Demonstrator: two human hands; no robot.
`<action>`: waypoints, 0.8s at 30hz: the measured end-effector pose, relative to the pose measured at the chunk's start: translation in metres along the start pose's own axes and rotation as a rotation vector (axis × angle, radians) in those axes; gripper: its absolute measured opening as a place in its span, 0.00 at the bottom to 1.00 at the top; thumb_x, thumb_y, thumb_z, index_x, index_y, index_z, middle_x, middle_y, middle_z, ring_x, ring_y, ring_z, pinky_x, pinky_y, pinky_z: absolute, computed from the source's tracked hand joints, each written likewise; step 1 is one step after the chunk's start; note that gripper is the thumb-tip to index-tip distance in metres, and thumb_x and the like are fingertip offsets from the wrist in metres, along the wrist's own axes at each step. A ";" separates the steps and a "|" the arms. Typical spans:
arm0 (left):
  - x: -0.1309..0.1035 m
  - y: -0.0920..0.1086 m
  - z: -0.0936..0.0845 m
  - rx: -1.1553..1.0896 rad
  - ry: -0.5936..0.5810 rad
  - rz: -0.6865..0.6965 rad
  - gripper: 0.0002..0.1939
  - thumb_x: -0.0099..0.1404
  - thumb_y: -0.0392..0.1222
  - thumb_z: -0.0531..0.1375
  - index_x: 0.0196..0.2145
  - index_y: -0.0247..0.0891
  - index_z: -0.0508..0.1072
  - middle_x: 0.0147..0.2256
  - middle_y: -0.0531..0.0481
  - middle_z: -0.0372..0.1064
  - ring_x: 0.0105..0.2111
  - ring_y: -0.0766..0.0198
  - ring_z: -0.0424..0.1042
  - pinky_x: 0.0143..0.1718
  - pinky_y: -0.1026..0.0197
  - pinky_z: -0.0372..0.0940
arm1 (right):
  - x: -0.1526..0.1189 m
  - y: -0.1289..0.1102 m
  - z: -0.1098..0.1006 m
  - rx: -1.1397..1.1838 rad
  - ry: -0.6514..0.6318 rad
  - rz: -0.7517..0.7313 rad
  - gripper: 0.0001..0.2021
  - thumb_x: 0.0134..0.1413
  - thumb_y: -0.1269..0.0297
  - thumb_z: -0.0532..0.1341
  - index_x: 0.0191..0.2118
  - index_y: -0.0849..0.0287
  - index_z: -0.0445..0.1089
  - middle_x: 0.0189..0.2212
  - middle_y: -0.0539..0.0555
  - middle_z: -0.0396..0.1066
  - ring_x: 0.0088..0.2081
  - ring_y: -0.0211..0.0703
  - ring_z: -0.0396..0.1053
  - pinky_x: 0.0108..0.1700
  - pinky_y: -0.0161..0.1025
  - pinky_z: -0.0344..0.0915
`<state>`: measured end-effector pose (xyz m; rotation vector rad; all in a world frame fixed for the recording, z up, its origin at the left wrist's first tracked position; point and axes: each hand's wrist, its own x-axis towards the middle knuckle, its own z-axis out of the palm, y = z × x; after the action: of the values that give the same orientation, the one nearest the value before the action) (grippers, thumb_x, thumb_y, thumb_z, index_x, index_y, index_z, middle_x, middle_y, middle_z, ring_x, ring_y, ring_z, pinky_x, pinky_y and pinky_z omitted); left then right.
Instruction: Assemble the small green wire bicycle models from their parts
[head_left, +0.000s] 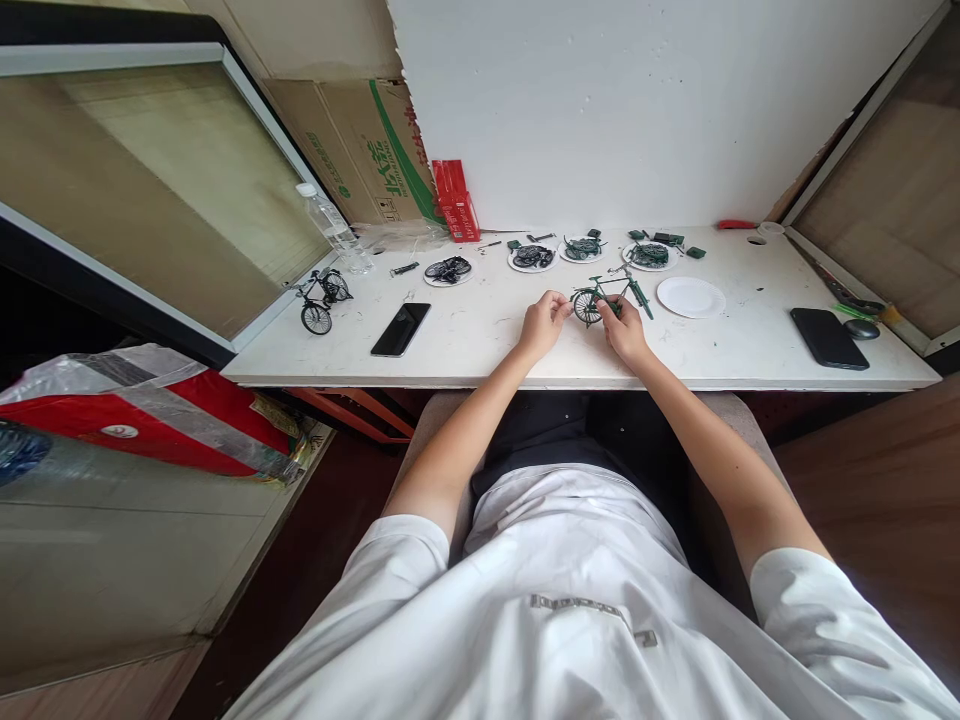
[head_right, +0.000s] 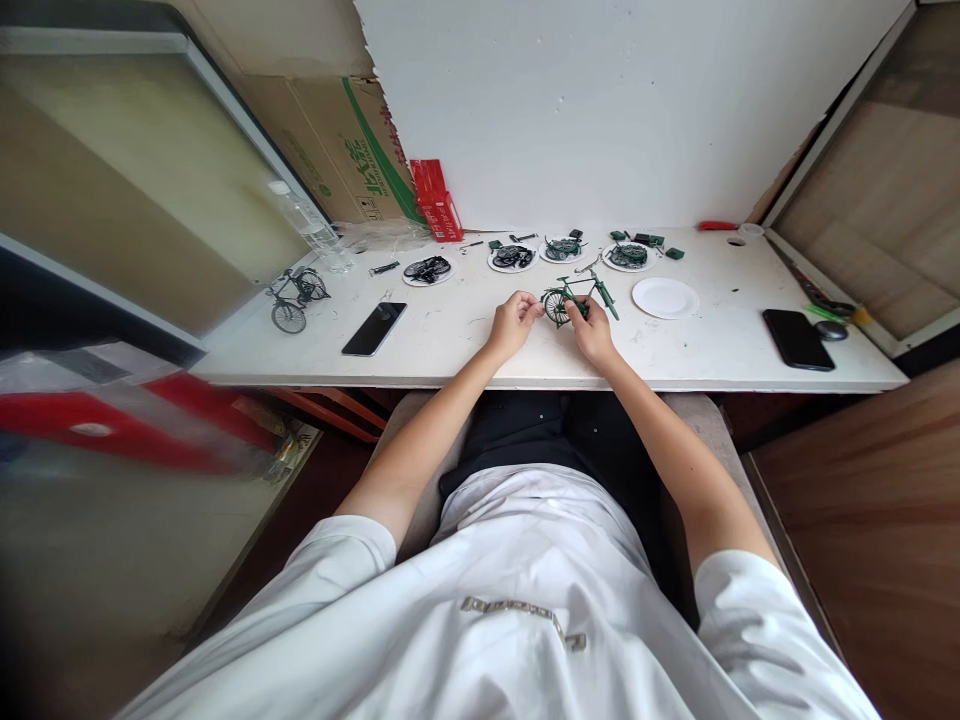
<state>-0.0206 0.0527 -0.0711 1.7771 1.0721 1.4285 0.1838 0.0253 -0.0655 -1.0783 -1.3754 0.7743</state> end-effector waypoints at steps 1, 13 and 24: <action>0.000 0.000 0.001 -0.010 -0.006 -0.007 0.05 0.73 0.42 0.67 0.41 0.41 0.74 0.36 0.49 0.80 0.39 0.60 0.83 0.42 0.60 0.73 | 0.000 0.000 0.000 0.001 0.002 -0.002 0.27 0.63 0.31 0.67 0.43 0.53 0.71 0.27 0.48 0.66 0.31 0.45 0.67 0.33 0.41 0.68; 0.001 0.004 0.000 -0.097 0.044 -0.034 0.10 0.64 0.32 0.71 0.40 0.40 0.75 0.35 0.49 0.80 0.38 0.59 0.83 0.42 0.59 0.75 | -0.001 -0.005 0.001 -0.009 -0.008 -0.002 0.27 0.63 0.31 0.65 0.43 0.52 0.69 0.27 0.49 0.66 0.32 0.45 0.66 0.34 0.41 0.67; 0.001 0.007 0.000 -0.178 0.072 -0.100 0.10 0.64 0.36 0.73 0.40 0.38 0.76 0.32 0.49 0.80 0.32 0.60 0.82 0.39 0.58 0.75 | 0.000 0.000 0.000 -0.021 0.019 -0.011 0.26 0.63 0.32 0.66 0.43 0.52 0.70 0.28 0.50 0.68 0.33 0.46 0.68 0.35 0.41 0.68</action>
<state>-0.0189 0.0503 -0.0647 1.5370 1.0215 1.4875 0.1835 0.0255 -0.0661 -1.0917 -1.3746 0.7412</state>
